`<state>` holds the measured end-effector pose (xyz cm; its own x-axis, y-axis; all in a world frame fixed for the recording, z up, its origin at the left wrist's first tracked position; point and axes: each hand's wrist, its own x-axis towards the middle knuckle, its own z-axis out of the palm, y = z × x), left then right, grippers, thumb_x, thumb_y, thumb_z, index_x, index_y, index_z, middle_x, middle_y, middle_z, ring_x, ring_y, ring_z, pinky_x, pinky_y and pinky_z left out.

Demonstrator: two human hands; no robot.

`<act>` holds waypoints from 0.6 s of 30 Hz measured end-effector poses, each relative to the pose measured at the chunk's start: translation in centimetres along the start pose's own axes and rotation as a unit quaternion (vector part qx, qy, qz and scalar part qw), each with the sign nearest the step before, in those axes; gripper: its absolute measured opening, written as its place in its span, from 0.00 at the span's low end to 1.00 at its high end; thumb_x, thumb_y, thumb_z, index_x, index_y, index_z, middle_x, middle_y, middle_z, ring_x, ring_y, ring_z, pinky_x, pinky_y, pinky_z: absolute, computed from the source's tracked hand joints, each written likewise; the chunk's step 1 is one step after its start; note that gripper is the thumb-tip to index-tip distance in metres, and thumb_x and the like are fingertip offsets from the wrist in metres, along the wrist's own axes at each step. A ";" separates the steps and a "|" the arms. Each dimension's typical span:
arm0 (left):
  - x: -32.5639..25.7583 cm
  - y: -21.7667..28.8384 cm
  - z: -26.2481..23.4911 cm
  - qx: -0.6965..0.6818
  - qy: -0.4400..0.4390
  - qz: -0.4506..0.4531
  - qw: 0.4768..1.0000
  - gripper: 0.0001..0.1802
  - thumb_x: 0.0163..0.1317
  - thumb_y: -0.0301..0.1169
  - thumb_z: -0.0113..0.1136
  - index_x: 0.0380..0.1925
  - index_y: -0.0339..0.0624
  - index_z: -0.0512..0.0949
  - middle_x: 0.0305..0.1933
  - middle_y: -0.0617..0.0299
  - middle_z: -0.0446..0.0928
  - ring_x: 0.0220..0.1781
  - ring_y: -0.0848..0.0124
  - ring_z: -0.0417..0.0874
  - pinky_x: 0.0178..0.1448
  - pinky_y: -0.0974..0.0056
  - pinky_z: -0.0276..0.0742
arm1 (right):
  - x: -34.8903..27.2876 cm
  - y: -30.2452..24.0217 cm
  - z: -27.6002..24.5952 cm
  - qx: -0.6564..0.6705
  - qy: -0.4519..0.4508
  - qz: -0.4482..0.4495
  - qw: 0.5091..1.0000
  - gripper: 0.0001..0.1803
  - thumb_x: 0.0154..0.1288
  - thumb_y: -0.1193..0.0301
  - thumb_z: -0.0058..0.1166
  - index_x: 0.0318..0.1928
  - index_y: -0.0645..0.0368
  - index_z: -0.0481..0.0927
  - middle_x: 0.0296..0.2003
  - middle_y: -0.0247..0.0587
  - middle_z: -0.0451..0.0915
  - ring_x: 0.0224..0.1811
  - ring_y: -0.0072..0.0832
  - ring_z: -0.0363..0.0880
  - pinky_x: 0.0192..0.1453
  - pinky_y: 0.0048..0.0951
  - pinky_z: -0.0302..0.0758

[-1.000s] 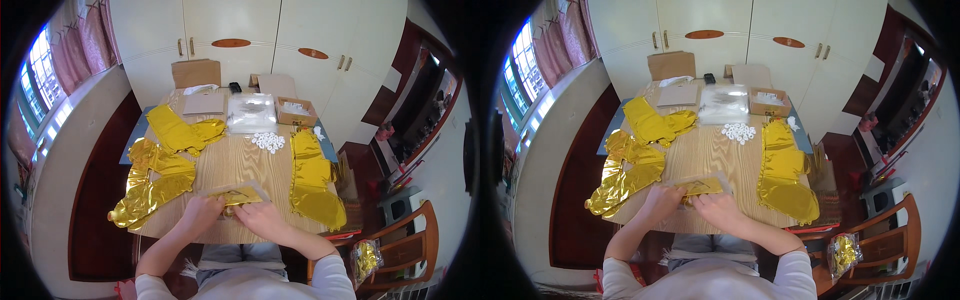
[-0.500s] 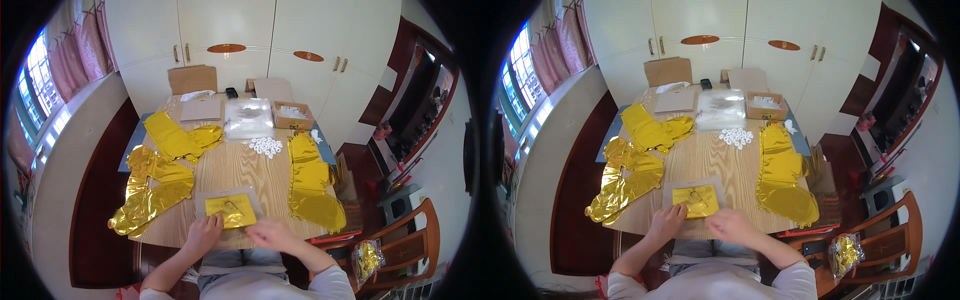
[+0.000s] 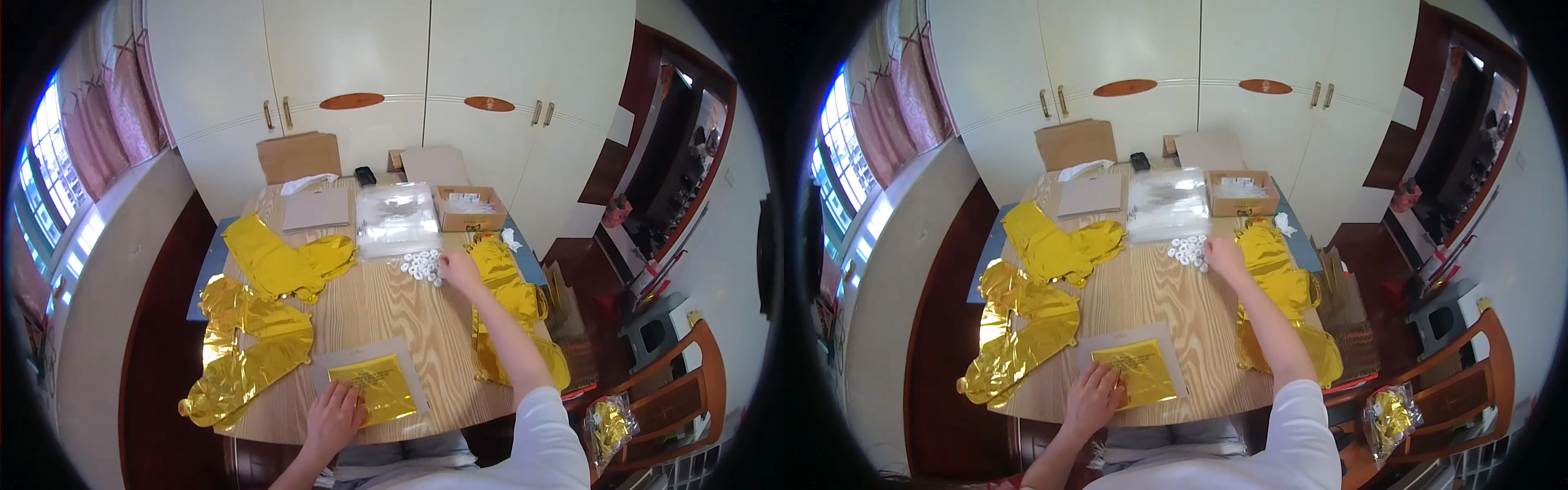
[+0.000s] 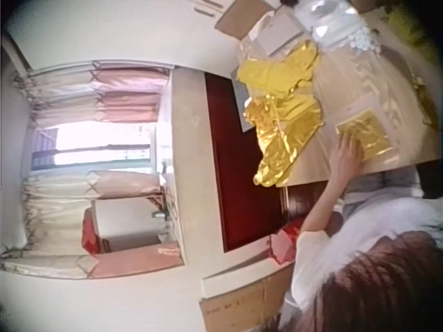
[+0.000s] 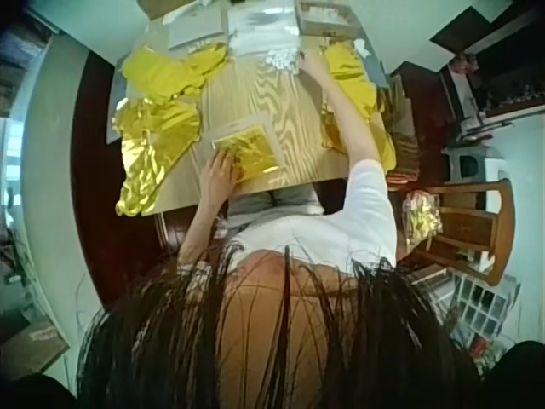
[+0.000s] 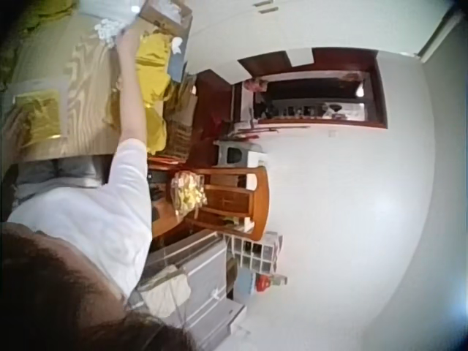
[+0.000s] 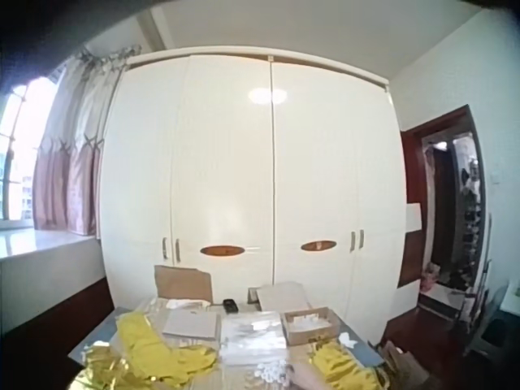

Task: Folding and organizing gold letter-shaped balloons on a workspace table.

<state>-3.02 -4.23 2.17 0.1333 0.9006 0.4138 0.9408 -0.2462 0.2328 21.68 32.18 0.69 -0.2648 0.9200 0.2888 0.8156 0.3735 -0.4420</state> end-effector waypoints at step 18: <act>0.2 -1.3 3.3 -0.076 -0.051 -0.051 0.994 0.26 0.56 0.39 0.65 0.52 0.38 0.76 0.60 0.44 0.71 0.67 0.46 0.67 0.70 0.44 0.59 | 9.9 6.2 0.5 -0.154 -0.118 0.103 0.976 0.23 0.47 0.60 0.63 0.38 0.67 0.85 0.39 0.58 0.84 0.45 0.47 0.84 0.50 0.40 0.80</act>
<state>-3.18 -2.49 -0.97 0.0783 0.9536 0.2909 0.8938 -0.1963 0.4031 23.88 43.63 0.37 -0.1606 0.9870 0.0014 0.9703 0.1581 -0.1829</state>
